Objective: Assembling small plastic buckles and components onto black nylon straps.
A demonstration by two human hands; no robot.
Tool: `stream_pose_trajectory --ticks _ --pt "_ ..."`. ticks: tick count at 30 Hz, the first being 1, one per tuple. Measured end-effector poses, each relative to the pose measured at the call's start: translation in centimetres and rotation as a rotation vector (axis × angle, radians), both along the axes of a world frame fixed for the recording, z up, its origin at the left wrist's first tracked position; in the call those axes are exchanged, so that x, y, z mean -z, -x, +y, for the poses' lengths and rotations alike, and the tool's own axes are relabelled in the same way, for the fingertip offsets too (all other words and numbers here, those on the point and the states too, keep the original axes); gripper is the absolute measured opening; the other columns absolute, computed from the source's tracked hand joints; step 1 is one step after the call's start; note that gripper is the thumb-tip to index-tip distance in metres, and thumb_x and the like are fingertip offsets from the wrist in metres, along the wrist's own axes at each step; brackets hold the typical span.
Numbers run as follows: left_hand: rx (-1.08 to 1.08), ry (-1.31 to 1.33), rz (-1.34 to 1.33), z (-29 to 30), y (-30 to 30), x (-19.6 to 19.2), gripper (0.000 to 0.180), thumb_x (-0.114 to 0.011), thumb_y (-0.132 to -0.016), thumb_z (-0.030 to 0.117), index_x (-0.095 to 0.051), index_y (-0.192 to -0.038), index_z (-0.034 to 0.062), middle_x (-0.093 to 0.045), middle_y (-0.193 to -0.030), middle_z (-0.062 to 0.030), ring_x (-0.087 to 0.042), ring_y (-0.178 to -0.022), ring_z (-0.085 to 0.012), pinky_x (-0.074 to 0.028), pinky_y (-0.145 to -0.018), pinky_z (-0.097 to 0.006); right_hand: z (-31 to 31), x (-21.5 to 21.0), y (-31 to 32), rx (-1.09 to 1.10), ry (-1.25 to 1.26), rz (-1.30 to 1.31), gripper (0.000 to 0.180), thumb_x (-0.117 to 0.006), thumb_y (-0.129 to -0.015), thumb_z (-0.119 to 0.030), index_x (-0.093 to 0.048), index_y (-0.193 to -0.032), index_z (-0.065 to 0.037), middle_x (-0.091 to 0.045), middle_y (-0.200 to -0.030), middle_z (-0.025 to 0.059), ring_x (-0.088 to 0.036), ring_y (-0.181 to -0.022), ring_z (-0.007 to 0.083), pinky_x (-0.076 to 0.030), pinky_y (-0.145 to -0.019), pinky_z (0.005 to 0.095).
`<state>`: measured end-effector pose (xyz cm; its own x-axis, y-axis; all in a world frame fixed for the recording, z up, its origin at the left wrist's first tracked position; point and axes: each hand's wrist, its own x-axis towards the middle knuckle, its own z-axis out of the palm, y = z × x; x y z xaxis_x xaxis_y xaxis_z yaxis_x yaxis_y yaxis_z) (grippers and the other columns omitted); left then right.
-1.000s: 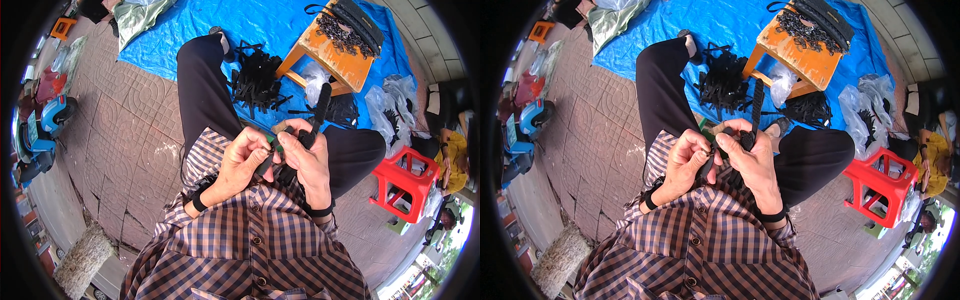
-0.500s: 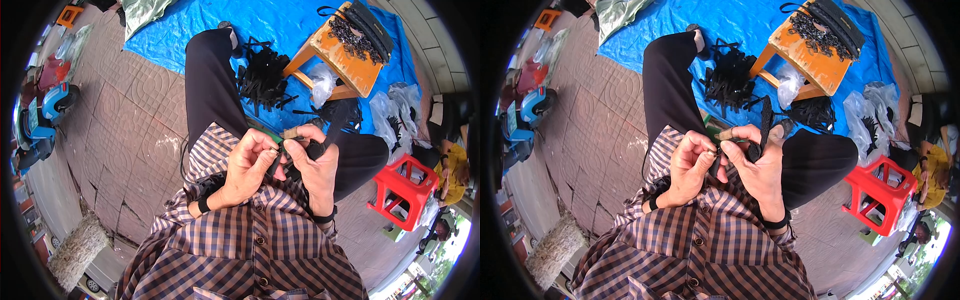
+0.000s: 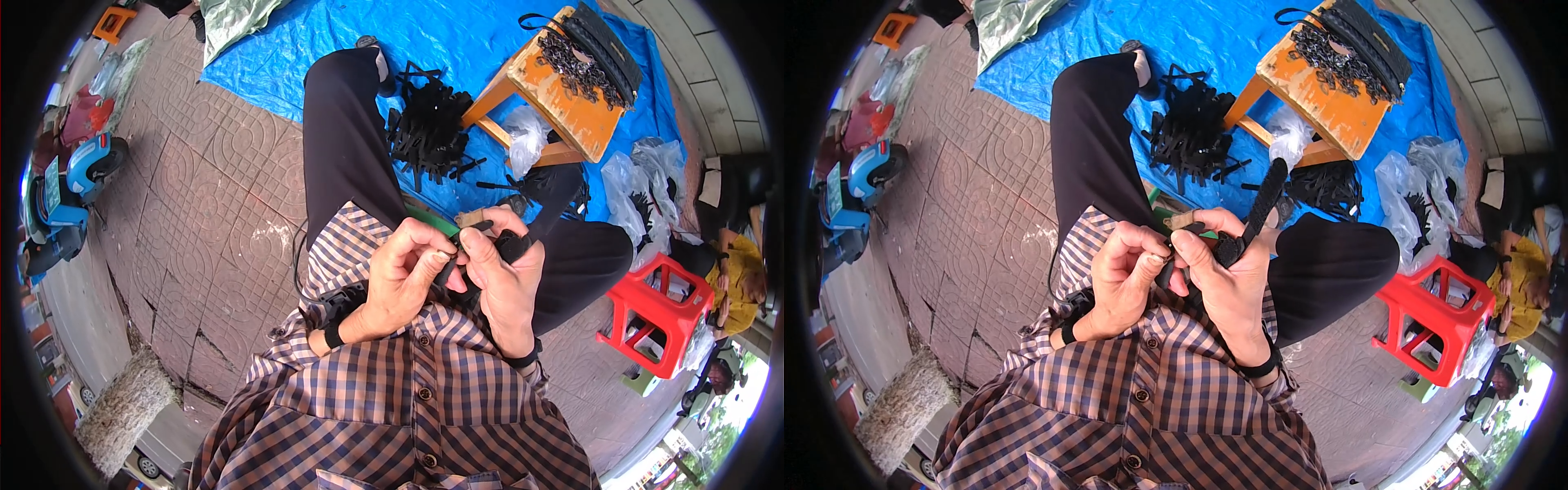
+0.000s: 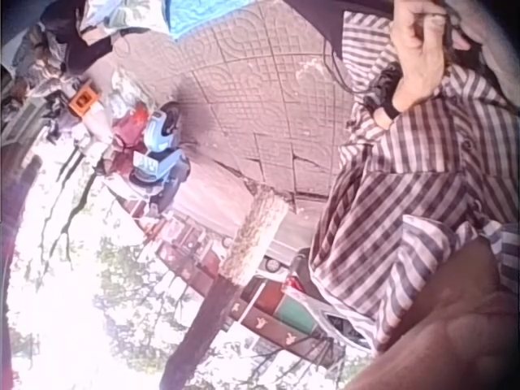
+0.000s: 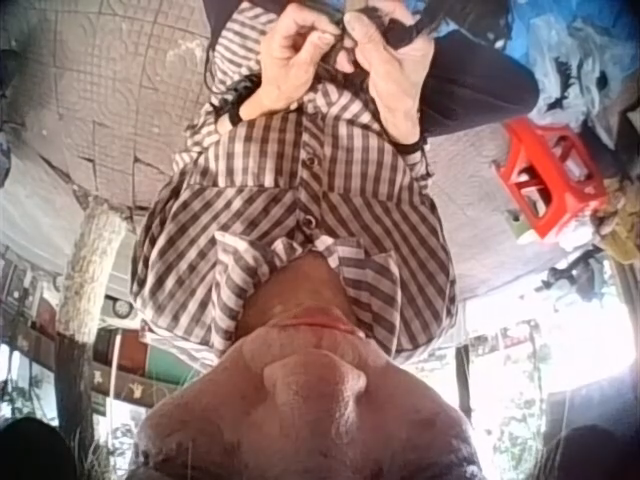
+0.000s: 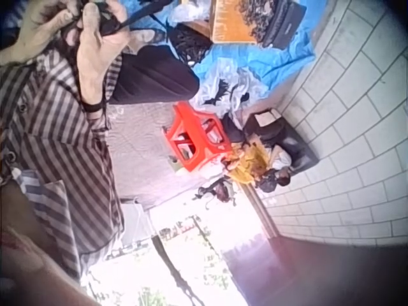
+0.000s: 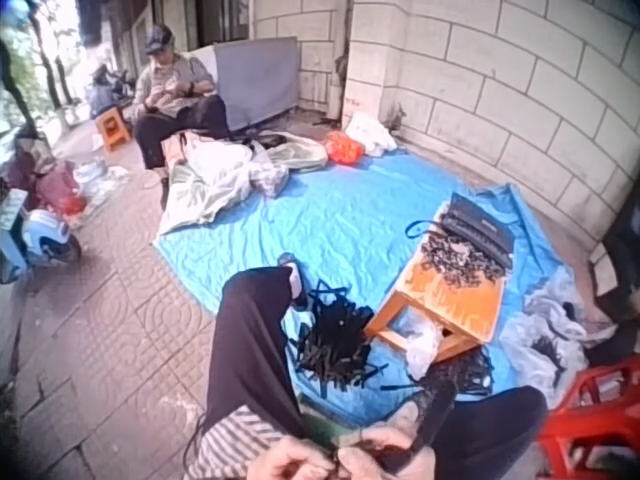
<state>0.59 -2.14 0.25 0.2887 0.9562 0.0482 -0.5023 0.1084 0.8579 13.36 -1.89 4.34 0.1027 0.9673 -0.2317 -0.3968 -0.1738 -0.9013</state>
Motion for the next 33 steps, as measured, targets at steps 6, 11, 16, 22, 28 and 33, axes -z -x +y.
stream_pose_trajectory --ticks 6,11,16,22,28,33 --pt "-0.078 0.007 0.028 -0.4 -0.2 -0.1 0.007 -0.047 -0.092 0.004 -0.046 -0.096 -0.0017 -0.057 -0.085 -0.0111 -0.060 -0.064 -0.0137 -0.051 -0.059 -0.023 -0.3 0.6 0.4 -0.010 -0.173 -0.288 0.011 -0.061 -0.083 -0.001 -0.056 -0.091 0.004 -0.055 -0.062 0.0067 -0.051 -0.045 0.0109 -0.039 -0.038 0.0210" --pt "-0.053 0.073 -0.022 -0.3 -0.4 -0.4 0.007 -0.046 -0.092 0.003 -0.046 -0.098 -0.0016 -0.057 -0.085 -0.0114 -0.058 -0.063 -0.0135 -0.050 -0.058 -0.023 0.2 0.0 -0.5 -0.056 0.016 -0.052 0.012 -0.061 -0.083 -0.002 -0.056 -0.091 0.005 -0.057 -0.062 0.0077 -0.054 -0.045 0.0125 -0.043 -0.039 0.0221" --pt "-0.031 0.145 -0.075 -0.3 -0.1 -0.7 0.007 -0.045 -0.092 0.003 -0.045 -0.099 -0.0008 -0.057 -0.085 -0.0121 -0.059 -0.063 -0.0141 -0.051 -0.057 -0.023 0.7 -0.4 -0.8 -0.136 -0.007 -0.110 0.012 -0.061 -0.083 -0.002 -0.055 -0.091 0.004 -0.057 -0.063 0.0074 -0.054 -0.045 0.0120 -0.044 -0.040 0.0223" --pt "-0.025 0.041 -0.041 0.0 0.2 -0.2 0.007 -0.045 -0.092 0.003 -0.043 -0.098 0.0000 -0.058 -0.085 -0.0116 -0.061 -0.063 -0.0147 -0.050 -0.058 -0.023 0.6 0.0 0.0 -0.138 -0.119 -0.457 0.011 -0.057 -0.082 0.004 -0.053 -0.092 0.004 -0.058 -0.069 0.0058 -0.054 -0.048 0.0098 -0.041 -0.037 0.0209" --pt "-0.034 0.041 0.011 -0.1 0.2 -0.5 0.007 -0.046 -0.092 0.004 -0.043 -0.097 -0.0005 -0.059 -0.086 -0.0125 -0.061 -0.065 -0.0150 -0.051 -0.060 -0.024 0.7 -0.7 0.0 -0.093 0.112 0.030 0.011 -0.058 -0.084 0.000 -0.056 -0.094 0.003 -0.056 -0.062 0.0052 -0.049 -0.041 0.0075 -0.033 -0.035 0.0185" --pt "-0.083 -0.006 0.035 0.0 0.1 -0.8 0.008 -0.045 -0.092 0.004 -0.042 -0.098 -0.0008 -0.059 -0.086 -0.0130 -0.060 -0.065 -0.0153 -0.051 -0.060 -0.025 0.6 0.1 -0.4 -0.089 0.109 0.078 0.013 -0.061 -0.083 -0.002 -0.057 -0.095 0.002 -0.057 -0.063 0.0049 -0.043 -0.042 0.0036 -0.032 -0.036 0.0184"
